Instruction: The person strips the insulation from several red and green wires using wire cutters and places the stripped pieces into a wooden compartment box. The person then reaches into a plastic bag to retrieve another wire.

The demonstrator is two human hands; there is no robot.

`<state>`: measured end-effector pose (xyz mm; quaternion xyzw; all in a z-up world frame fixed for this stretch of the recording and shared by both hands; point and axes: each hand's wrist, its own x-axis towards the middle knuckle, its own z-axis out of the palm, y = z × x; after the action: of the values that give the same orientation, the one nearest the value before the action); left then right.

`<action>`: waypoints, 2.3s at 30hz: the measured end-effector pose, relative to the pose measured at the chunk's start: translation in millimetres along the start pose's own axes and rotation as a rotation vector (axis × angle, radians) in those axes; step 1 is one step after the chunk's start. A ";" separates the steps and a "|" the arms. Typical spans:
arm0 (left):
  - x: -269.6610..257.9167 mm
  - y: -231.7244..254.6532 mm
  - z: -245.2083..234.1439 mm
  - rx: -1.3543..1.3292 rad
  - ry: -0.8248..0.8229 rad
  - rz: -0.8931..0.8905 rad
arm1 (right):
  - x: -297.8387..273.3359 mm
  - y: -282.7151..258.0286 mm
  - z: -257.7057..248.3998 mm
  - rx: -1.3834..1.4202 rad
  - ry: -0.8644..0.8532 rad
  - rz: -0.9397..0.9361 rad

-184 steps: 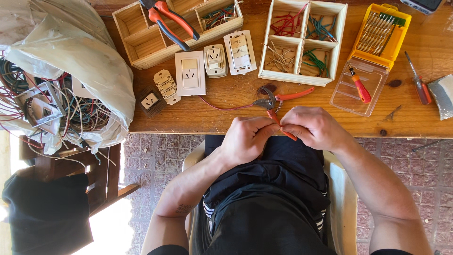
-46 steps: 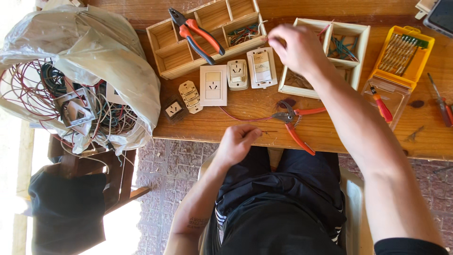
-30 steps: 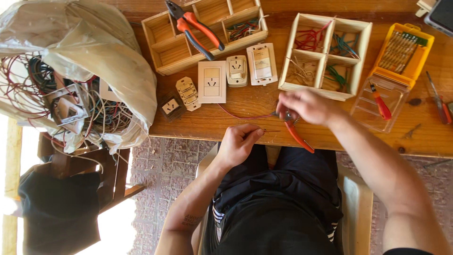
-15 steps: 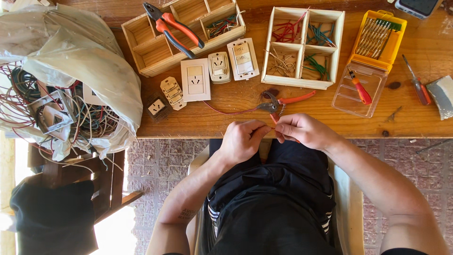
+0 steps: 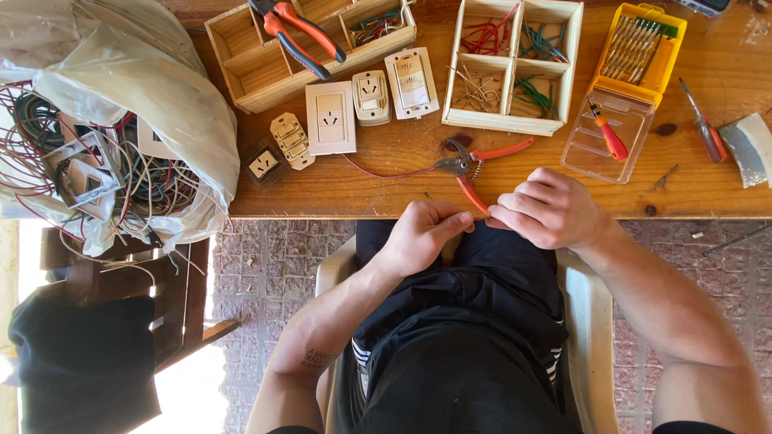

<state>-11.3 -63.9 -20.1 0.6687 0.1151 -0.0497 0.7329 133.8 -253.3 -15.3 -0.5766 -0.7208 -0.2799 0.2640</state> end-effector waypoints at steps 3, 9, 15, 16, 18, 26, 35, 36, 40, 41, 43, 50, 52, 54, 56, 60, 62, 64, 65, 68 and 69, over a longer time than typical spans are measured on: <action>-5.3 0.1 0.6 0.073 0.009 0.039 | -3.0 -4.9 -5.0 -0.025 0.009 0.003; -6.8 -13.8 -5.7 0.148 0.051 0.147 | -80.5 4.2 25.0 0.106 0.083 0.355; -9.5 8.2 -14.8 0.383 0.070 0.471 | -33.0 -24.1 29.3 1.282 -0.235 1.425; -7.1 7.5 -17.6 0.385 0.070 0.472 | -29.5 -26.1 32.3 1.282 -0.233 1.423; -2.8 6.9 -24.0 0.531 0.039 0.642 | -21.5 -28.0 39.8 1.577 -0.165 1.262; 20.5 25.3 -41.5 0.704 0.046 0.870 | -25.1 -13.5 46.6 1.749 0.080 1.320; 52.3 4.3 -47.6 0.842 0.039 1.133 | -30.8 -2.8 65.6 1.824 0.031 1.261; 55.5 3.1 -48.7 0.846 0.035 1.135 | -30.7 -2.5 68.4 1.838 0.060 1.261; 60.0 -7.6 -51.6 0.827 0.040 1.009 | -24.5 0.8 65.3 1.649 0.059 1.262; 60.6 -11.2 -50.2 0.782 0.050 0.901 | -22.4 1.3 64.1 1.504 0.037 1.262; 60.8 -15.5 -48.5 0.737 0.059 0.796 | -12.4 0.6 58.1 1.356 0.016 1.256; 69.6 -41.0 -48.9 0.331 0.026 0.313 | -6.5 7.8 57.5 0.582 -0.206 1.036; 70.4 -51.7 -47.8 0.250 0.021 0.199 | -20.4 8.8 66.1 0.397 -0.145 0.842; 70.2 -51.3 -49.3 0.167 -0.018 0.119 | -33.5 16.5 73.1 0.038 -0.004 0.415; 73.9 -54.3 -43.4 0.143 -0.011 0.110 | -28.4 19.5 68.8 -0.002 0.034 0.376; 61.6 -32.2 -37.9 0.167 0.047 0.132 | -26.9 20.3 64.7 0.180 0.132 0.633; 58.4 -26.7 -39.0 0.230 0.072 0.237 | -18.0 13.2 53.3 0.457 0.010 1.022; 54.4 -17.2 -38.0 0.294 0.095 0.341 | -20.8 6.6 55.8 0.739 -0.120 1.407; 52.2 -10.7 -35.9 0.341 0.088 0.394 | -28.4 3.6 63.4 1.008 -0.156 1.475; 49.5 -9.8 -33.1 0.436 0.086 0.490 | -28.9 -4.3 68.8 1.404 -0.114 1.522; 49.9 -12.4 -33.1 0.482 0.092 0.536 | -25.2 -6.0 67.8 1.524 -0.037 1.507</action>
<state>30.9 -28.3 -46.5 0.8303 -0.0463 0.1485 0.5351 129.0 -223.6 -81.3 -0.5603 -0.1677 0.4876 0.6483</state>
